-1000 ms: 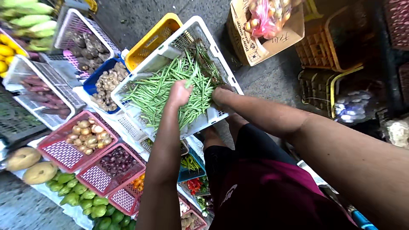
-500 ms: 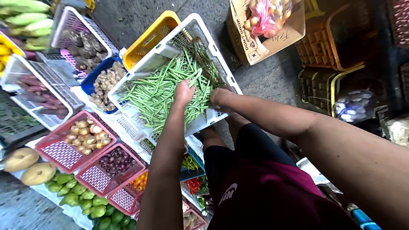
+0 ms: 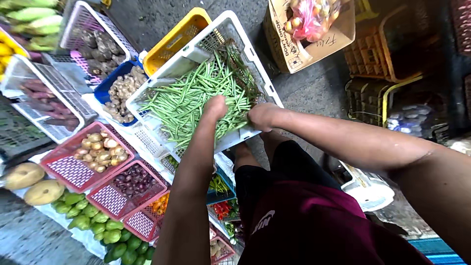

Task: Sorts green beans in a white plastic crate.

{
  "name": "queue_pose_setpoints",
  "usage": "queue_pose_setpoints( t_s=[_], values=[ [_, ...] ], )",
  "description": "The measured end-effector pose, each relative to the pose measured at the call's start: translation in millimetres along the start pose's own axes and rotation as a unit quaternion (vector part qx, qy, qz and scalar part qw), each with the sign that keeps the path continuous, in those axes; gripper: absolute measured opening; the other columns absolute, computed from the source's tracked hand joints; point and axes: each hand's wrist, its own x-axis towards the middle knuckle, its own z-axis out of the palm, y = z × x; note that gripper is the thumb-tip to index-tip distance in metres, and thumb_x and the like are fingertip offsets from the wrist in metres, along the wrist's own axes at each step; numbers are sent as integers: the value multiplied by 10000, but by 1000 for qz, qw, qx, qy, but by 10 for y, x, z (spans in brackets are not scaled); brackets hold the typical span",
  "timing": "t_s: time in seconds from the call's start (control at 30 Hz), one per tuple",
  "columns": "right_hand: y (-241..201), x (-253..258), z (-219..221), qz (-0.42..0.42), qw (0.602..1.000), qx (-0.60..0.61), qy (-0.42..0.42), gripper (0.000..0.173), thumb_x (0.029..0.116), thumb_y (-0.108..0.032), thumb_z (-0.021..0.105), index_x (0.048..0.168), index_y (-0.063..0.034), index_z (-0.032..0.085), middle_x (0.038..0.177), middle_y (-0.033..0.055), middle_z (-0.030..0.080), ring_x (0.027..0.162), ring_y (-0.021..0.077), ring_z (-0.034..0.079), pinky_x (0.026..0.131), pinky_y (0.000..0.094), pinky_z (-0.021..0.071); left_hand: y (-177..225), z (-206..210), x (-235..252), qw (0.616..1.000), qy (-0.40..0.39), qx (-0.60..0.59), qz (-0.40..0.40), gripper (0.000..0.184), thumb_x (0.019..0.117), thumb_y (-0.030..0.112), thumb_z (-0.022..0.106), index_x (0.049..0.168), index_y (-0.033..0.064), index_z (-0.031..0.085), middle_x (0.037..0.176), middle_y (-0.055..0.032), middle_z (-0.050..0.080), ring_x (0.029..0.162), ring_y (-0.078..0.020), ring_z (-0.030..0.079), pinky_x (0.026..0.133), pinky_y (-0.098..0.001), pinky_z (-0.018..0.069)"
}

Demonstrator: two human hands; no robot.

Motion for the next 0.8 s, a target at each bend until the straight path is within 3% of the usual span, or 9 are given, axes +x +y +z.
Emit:
queue_pose_setpoints(
  t_s=[0.13, 0.23, 0.33, 0.4, 0.47, 0.53, 0.63, 0.73, 0.8],
  values=[
    [210, 178, 21, -18, 992, 89, 87, 357, 1036, -416, 566, 1023, -84, 695, 959, 170, 698, 950, 389, 691, 792, 646, 543, -332, -201, -206, 972, 130, -193, 13, 287, 998, 321, 619, 1122, 83, 722, 987, -156, 724, 932, -322, 706, 848, -603, 556],
    [176, 397, 38, -6, 988, 105, 112, 260, 947, -321, 661, 1084, -107, 714, 995, 172, 713, 975, 398, 693, 798, 658, 543, -464, -252, -490, 930, 226, -289, 0, 322, 984, 369, 685, 1069, 61, 723, 882, -117, 703, 818, -259, 682, 791, -539, 559],
    [-5, 656, 91, -7, 997, 47, 67, 266, 861, -205, 729, 1090, -72, 711, 1049, 197, 705, 1016, 416, 683, 799, 666, 542, -408, -208, -859, 962, 111, -249, -11, 299, 993, 337, 673, 994, 40, 707, 819, -139, 668, 757, -285, 655, 733, -557, 545],
    [-98, 856, 177, -18, 999, 17, 45, 290, 850, -186, 755, 1091, -33, 706, 1108, 217, 696, 1065, 427, 671, 824, 671, 540, -318, 45, -989, 982, 9, -190, 14, 248, 1005, 287, 653, 1005, 50, 726, 865, -161, 702, 808, -319, 691, 763, -586, 563],
    [-109, 1008, 226, -37, 998, -10, 57, 278, 865, -211, 749, 1095, -62, 703, 1142, 185, 694, 1107, 395, 662, 851, 637, 547, -278, 433, -919, 989, -19, -139, 42, 220, 1016, 250, 619, 1007, 49, 708, 906, -181, 702, 855, -353, 696, 761, -600, 558],
    [-100, 1069, 257, -46, 997, -19, 64, 231, 867, -219, 755, 1013, -48, 704, 1084, 190, 699, 1058, 399, 675, 811, 637, 554, -343, 778, -741, 995, -45, -86, 36, 275, 1017, 221, 582, 1195, 52, 706, 1102, -211, 713, 1044, -393, 692, 883, -638, 544],
    [-75, 1136, 271, -27, 998, -9, 61, 294, 880, -274, 752, 1025, -25, 700, 1090, 206, 696, 1067, 411, 673, 827, 649, 551, -453, 884, -578, 998, -16, -62, 0, 383, 1018, 194, 543, 1380, 125, 647, 1284, -175, 688, 1199, -373, 657, 995, -625, 520],
    [-137, 1224, 283, -6, 999, 21, 45, 312, 867, -272, 748, 1076, -46, 698, 1127, 203, 693, 1099, 408, 666, 843, 659, 544, -476, 904, -603, 996, 59, -58, -14, 381, 1016, 149, 529, 1372, 166, 662, 1350, -111, 674, 1246, -328, 643, 1027, -590, 518],
    [-141, 1287, 203, -11, 998, 62, 18, 305, 874, -245, 750, 1052, -3, 701, 1100, 230, 693, 1072, 426, 670, 848, 684, 530, -513, 884, -629, 992, 106, -70, -21, 397, 1001, 107, 527, 1360, 194, 673, 1377, -70, 667, 1247, -300, 647, 1024, -577, 523]
  ],
)
